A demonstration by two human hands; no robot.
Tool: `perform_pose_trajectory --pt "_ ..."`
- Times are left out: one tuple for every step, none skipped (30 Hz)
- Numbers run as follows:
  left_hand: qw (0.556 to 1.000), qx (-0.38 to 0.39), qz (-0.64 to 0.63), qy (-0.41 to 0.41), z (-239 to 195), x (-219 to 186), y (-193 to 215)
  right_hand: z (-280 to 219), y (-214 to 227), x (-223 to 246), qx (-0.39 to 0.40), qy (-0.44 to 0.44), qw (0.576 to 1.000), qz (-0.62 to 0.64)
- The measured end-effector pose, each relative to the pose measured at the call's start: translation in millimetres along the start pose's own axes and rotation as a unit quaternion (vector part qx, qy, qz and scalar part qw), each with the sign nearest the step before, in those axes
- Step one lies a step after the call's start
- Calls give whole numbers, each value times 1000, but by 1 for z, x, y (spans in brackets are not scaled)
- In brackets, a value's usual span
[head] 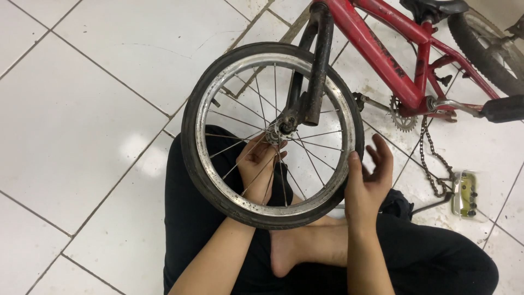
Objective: The person removes the front wheel from a red bicycle, cleans the hub area, and reassembles it by inserting small metal parts and tightening the axle nut with a wrench.
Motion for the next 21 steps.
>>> perform_pose_trajectory --pt "1000 1 0 0 1 1 0 4 -2 8 -1 1 1000 -1" --pt "1000 -2 -5 8 1 3 0 6 -6 28 16 116 991 -65" --pt "1000 -6 -10 15 2 5 1 5 -12 46 34 229 964 -129" --pt "1000 -6 -11 15 2 4 0 8 -20 53 34 229 964 -130" --pt "999 -9 -23 25 2 5 0 10 -31 60 80 246 960 -111" --pt "999 -12 -35 34 1 5 -1 11 -42 67 126 261 953 -93" --pt "999 -13 -36 33 2 8 0 15 -50 72 127 262 952 -92" --pt "998 -14 -45 36 3 12 1 17 -60 79 143 292 937 -123" --pt "998 -13 -54 39 5 15 2 20 -69 85 157 322 921 -155" --pt "998 -12 -55 39 4 14 1 24 -72 85 157 323 920 -155" --pt "998 -16 -53 38 3 13 0 28 -76 85 162 339 906 -195" --pt "998 -20 -52 38 2 12 0 31 -80 84 167 355 889 -235" --pt "998 -20 -53 38 2 13 0 32 -82 90 167 356 889 -235" --pt "998 -23 -52 40 2 14 0 33 -84 96 173 367 877 -259" --pt "997 -25 -52 42 3 15 0 34 -87 101 178 377 864 -283" --pt "997 -24 -53 42 3 14 0 36 -88 102 178 378 863 -283" --pt "998 -25 -46 44 2 13 0 37 -91 103 184 396 846 -307" --pt "998 -26 -39 46 1 13 0 37 -93 103 191 413 827 -331" --pt "998 -27 -40 47 1 14 0 38 -93 104 192 412 827 -331" --pt "998 -32 -38 49 1 14 0 37 -94 106 201 423 817 -336" --pt "997 -37 -37 52 2 14 0 37 -96 108 208 434 807 -341"
Point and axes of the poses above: each hand's wrist, its own z-axis towards the middle knuckle, its own y-axis out of the back of the hand, x = y × z, the point moved 5 cm from there along z, towards the middle knuckle, and after that the axes turned 3 degrees about z, right-handed, at the moved point
